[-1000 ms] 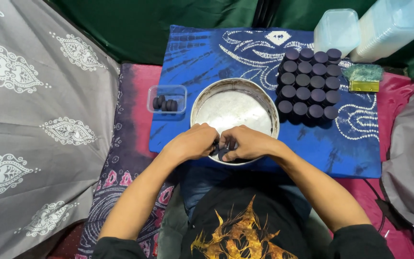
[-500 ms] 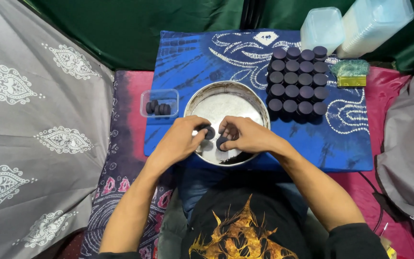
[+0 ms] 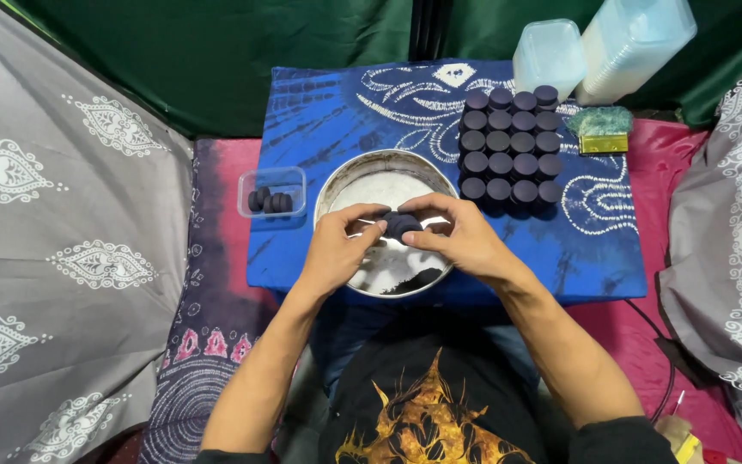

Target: Cleaning a large metal bowl using a sponge and cleaning powder in a recycling center environment.

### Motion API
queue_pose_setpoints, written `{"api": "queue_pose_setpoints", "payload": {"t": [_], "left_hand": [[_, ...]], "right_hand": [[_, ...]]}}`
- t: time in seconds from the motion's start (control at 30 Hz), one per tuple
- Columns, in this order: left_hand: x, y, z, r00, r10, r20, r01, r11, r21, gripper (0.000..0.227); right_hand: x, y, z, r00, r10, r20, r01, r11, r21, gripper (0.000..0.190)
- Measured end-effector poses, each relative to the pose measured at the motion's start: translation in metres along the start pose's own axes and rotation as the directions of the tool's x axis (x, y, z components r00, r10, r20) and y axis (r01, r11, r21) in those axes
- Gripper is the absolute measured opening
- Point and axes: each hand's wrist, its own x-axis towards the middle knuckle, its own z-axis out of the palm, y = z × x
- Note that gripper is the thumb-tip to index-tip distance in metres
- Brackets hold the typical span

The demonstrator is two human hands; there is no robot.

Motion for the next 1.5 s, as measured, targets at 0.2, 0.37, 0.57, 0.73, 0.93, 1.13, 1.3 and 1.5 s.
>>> {"api": "queue_pose_setpoints", "payload": {"t": [0.2, 0.37, 0.57, 0.73, 0.93, 1.13, 1.3, 1.5], "left_hand": [[-0.002, 0.006, 0.01, 0.996, -0.087, 0.024, 0.088, 0.994, -0.066, 0.03], [-0.008, 0.014, 0.006, 0.998, 0.053, -0.029, -0.05, 0.994, 0.097, 0.033], [-0.026, -0.002, 0.001, 0.873, 0.444, -0.202, -0.329, 0.842, 0.428, 0.028], [-0.027, -0.027, 0.004, 0.838, 0.519, -0.172, -0.378, 0.777, 0.503, 0.024], [-0.028, -0.029, 0.002, 0.826, 0.537, -0.169, -0.41, 0.78, 0.473, 0.021], [-0.028, -0.034, 0.004, 0.775, 0.59, -0.226, -0.443, 0.762, 0.472, 0.018], [-0.028, -0.038, 0.005, 0.687, 0.658, -0.309, -0.489, 0.733, 0.473, 0.013], [-0.03, -0.039, 0.009, 0.612, 0.706, -0.357, -0.515, 0.698, 0.498, 0.009]], "right_hand": [[0.0, 0.015, -0.003, 0.995, 0.071, -0.07, -0.058, 0.982, 0.182, 0.049], [0.007, 0.006, 0.003, 0.996, 0.059, -0.073, -0.054, 0.997, 0.063, 0.048], [0.024, 0.01, 0.028, 0.964, -0.265, 0.027, 0.236, 0.802, -0.549, 0.049], [0.039, 0.019, 0.035, 0.971, -0.109, 0.215, 0.24, 0.496, -0.835, 0.051], [0.028, 0.007, 0.042, 0.97, -0.138, 0.198, 0.239, 0.417, -0.877, 0.046], [0.029, 0.016, 0.054, 0.96, -0.14, 0.241, 0.265, 0.19, -0.945, 0.041], [0.022, 0.002, 0.057, 0.948, -0.192, 0.252, 0.29, 0.206, -0.935, 0.04], [0.017, 0.006, 0.057, 0.948, -0.211, 0.239, 0.299, 0.327, -0.896, 0.036]]}}
